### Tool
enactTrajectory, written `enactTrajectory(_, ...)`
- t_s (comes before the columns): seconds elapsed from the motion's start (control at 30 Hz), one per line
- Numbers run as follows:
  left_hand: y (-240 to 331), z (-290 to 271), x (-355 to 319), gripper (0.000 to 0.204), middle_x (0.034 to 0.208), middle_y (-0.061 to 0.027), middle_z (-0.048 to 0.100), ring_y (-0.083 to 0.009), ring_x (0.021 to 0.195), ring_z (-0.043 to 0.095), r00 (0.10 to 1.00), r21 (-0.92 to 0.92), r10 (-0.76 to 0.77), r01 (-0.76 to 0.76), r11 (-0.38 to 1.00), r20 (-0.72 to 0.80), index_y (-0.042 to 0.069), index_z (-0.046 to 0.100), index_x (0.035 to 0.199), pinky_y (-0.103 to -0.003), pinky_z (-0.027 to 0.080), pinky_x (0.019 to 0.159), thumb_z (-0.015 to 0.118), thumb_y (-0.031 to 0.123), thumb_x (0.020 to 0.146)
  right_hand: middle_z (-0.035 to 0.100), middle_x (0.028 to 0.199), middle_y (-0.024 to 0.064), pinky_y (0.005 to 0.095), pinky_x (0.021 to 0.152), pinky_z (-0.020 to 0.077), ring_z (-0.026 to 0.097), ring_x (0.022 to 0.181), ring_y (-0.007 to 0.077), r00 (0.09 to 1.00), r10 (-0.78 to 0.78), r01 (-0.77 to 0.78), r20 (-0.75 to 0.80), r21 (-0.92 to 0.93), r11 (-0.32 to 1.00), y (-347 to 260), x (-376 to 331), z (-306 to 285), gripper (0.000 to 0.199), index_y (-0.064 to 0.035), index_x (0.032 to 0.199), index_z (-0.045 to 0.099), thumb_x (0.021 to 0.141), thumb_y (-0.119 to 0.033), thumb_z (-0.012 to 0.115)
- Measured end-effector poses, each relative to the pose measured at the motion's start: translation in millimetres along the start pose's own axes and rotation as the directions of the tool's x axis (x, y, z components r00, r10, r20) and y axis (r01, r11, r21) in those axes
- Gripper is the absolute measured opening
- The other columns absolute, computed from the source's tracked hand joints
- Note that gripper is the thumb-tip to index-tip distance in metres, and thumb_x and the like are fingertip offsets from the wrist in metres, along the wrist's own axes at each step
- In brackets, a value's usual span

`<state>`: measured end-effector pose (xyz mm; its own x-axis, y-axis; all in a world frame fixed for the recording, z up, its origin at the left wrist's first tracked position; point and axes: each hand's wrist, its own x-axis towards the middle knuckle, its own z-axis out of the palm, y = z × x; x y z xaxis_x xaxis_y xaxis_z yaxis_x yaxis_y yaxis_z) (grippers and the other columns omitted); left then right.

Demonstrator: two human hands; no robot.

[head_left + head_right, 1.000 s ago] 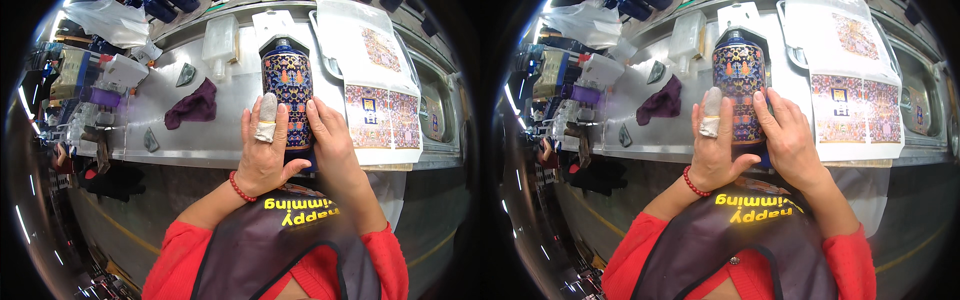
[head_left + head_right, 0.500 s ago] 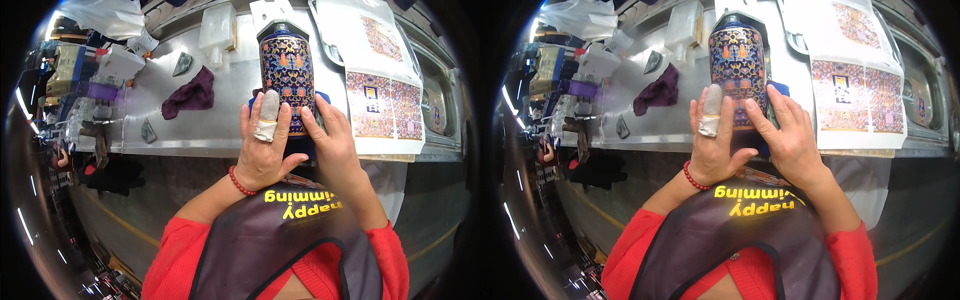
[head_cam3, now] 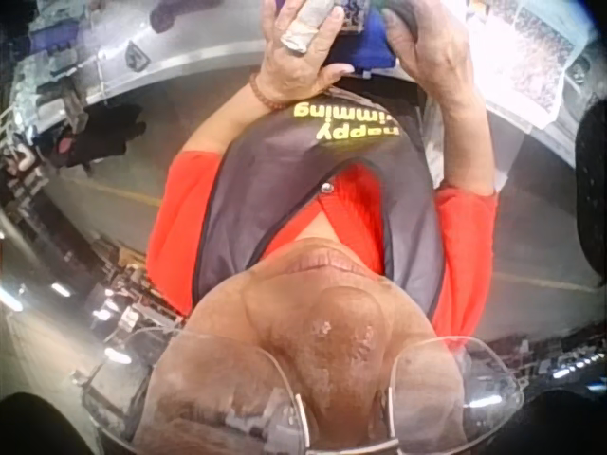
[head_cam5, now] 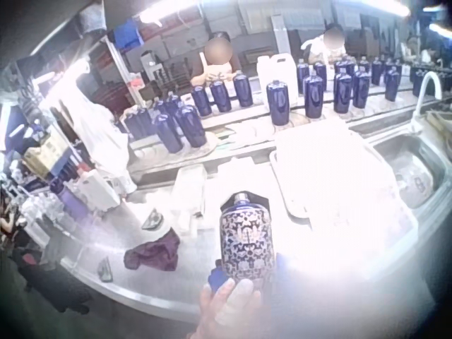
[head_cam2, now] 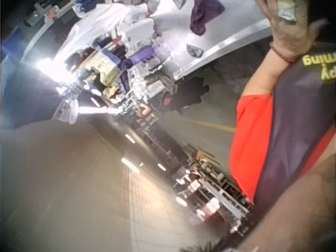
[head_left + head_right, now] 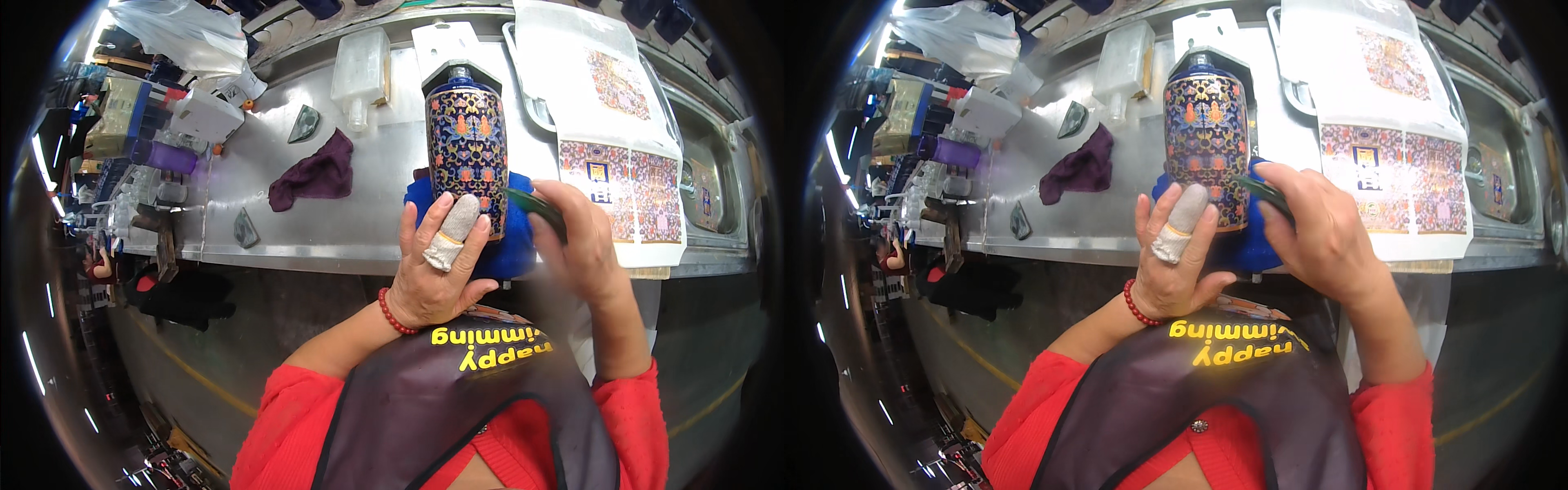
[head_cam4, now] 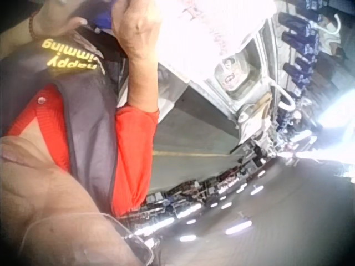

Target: The person applies a decorative sticker to a blue bottle, smoothing it with a green card and fingers. They rotate the bottle to align the sticker, then apply a second sticker to another side, smoothing both to remove air bubbles.

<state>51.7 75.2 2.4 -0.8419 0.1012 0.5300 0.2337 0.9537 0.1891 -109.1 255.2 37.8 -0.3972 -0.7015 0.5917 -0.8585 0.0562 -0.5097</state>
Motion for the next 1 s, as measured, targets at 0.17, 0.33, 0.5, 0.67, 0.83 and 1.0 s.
enactTrajectory(0.17, -1.6, -0.7, -9.4, 0.064, 0.135, -0.0235, 0.063, -0.0443, 0.133, 0.048, 0.998, -0.008, 0.033, -0.033, 0.999, -0.061, 0.001, 0.061, 0.139, -0.062, 0.014, 0.122, 0.059, 0.051, 0.099, 0.07, 0.093, 0.0146, 0.0411, 0.072, 0.0562, 0.07, 0.084, 0.0325, 0.93, -0.045, 0.061, 0.365, -0.033, 0.998, 14.8, 97.8, -1.2, 0.026, -0.0053, 0.11, 0.063, 0.087, -0.01, 0.074)
enactTrajectory(0.33, -22.6, -6.8, -2.2, 0.065, 0.14, -0.0134, 0.064, -0.0376, 0.14, 0.043, 0.999, -0.095, 0.008, -0.012, 0.995, -0.047, 0.01, 0.065, 0.138, -0.059, 0.01, 0.124, 0.041, 0.06, 0.105, 0.068, 0.09, 0.0136, 0.0409, 0.072, 0.0547, 0.069, 0.081, 0.0322, 0.982, -0.156, 0.138, -0.111, -0.154, 0.978, 48.1, 110.5, 7.7, 0.028, -0.0055, 0.112, 0.064, 0.087, -0.007, 0.076)
enactTrajectory(0.5, -60.9, 4.2, 23.3, 0.082, 0.137, -0.0149, 0.065, -0.0426, 0.141, 0.041, 0.997, -0.225, -0.035, 0.019, 0.974, -0.065, 0.009, 0.055, 0.148, -0.06, 0.009, 0.122, 0.034, 0.072, 0.101, 0.067, 0.093, 0.0095, 0.0428, 0.076, 0.0471, 0.062, 0.084, 0.0298, 0.954, -0.126, 0.065, -0.271, -0.226, 0.972, 26.4, 34.6, 35.0, 0.033, -0.0069, 0.107, 0.065, 0.077, -0.004, 0.079)
enactTrajectory(0.67, -64.4, 8.0, 24.6, 0.091, 0.144, -0.0188, 0.06, -0.0458, 0.148, 0.032, 0.997, -0.24, -0.027, 0.01, 0.971, -0.069, 0.003, 0.044, 0.155, -0.06, 0.005, 0.122, 0.036, 0.074, 0.099, 0.065, 0.092, 0.007, 0.0388, 0.078, 0.0471, 0.06, 0.083, 0.0246, 0.96, 0.21, -0.139, -0.187, 0.334, 0.932, -5.5, -3.9, 34.0, 0.031, -0.005, 0.106, 0.065, 0.078, -0.005, 0.078)
enactTrajectory(0.83, -46.3, 9.3, 11.1, 0.102, 0.157, -0.0276, 0.042, -0.0513, 0.149, 0.027, 0.988, -0.209, -0.147, 0.136, 0.968, -0.036, -0.004, 0.033, 0.158, -0.059, 0.004, 0.122, 0.04, 0.077, 0.096, 0.064, 0.091, -0.0001, 0.0222, 0.074, 0.0477, 0.054, 0.083, 0.0047, 0.644, 0.765, -0.456, 0.007, 0.807, 0.376, 10.8, -3.5, 41.2, 0.014, -0.0015, 0.108, 0.058, 0.104, -0.015, 0.061)
enactTrajectory(1.0, -41.3, 13.6, 10.5, 0.105, 0.157, -0.0296, 0.04, -0.0529, 0.148, 0.028, 0.987, -0.197, -0.154, 0.144, 0.97, -0.036, -0.004, 0.032, 0.159, -0.061, 0.006, 0.121, 0.043, 0.078, 0.094, 0.063, 0.087, 0.0013, 0.0244, 0.071, 0.0467, 0.052, 0.079, 0.0064, 0.679, 0.734, -0.483, -0.014, 0.744, 0.462, 13.4, 4.8, 56.1, 0.014, -0.0008, 0.104, 0.059, 0.103, -0.014, 0.062)
